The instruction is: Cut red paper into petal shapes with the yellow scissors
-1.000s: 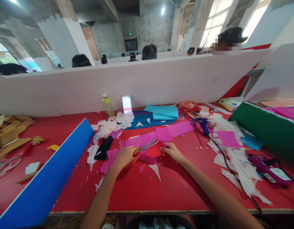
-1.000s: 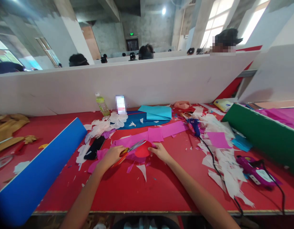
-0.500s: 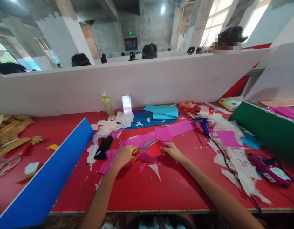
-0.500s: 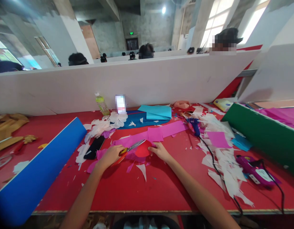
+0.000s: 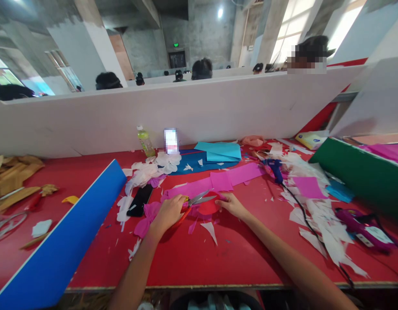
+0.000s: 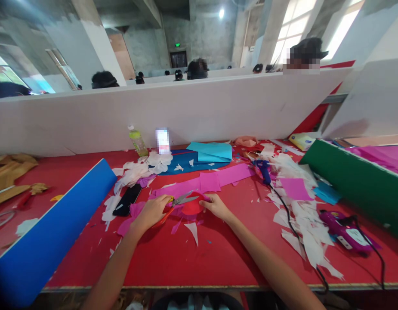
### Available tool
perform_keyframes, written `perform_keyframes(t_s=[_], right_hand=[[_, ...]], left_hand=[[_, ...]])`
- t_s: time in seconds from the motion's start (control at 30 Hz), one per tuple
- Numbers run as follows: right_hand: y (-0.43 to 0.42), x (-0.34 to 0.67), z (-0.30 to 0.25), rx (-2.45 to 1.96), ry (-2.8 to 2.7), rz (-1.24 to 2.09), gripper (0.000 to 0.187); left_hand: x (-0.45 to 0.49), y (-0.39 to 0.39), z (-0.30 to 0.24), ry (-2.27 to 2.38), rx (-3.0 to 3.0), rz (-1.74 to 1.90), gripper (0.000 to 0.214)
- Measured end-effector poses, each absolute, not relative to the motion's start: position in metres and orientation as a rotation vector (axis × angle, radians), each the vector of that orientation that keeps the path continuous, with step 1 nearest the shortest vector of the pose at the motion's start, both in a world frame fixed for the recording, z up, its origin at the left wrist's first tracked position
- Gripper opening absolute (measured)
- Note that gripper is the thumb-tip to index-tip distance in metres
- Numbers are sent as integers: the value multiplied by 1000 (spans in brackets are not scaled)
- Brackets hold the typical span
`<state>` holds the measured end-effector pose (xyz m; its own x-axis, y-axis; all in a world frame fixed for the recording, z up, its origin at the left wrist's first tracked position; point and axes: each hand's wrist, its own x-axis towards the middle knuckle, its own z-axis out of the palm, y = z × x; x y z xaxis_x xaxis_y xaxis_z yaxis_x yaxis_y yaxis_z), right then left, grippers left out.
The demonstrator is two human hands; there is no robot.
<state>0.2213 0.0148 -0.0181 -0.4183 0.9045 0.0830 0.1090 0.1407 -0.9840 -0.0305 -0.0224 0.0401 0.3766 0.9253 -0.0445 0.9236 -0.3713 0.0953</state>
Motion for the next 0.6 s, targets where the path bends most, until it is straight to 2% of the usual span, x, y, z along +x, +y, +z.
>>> perform_keyframes(t_s=[0.6], right_hand=[[14, 222, -18, -1004, -1699, 1332, 22]], left_hand=[[-30, -23, 43, 1687, 2476, 51, 35]])
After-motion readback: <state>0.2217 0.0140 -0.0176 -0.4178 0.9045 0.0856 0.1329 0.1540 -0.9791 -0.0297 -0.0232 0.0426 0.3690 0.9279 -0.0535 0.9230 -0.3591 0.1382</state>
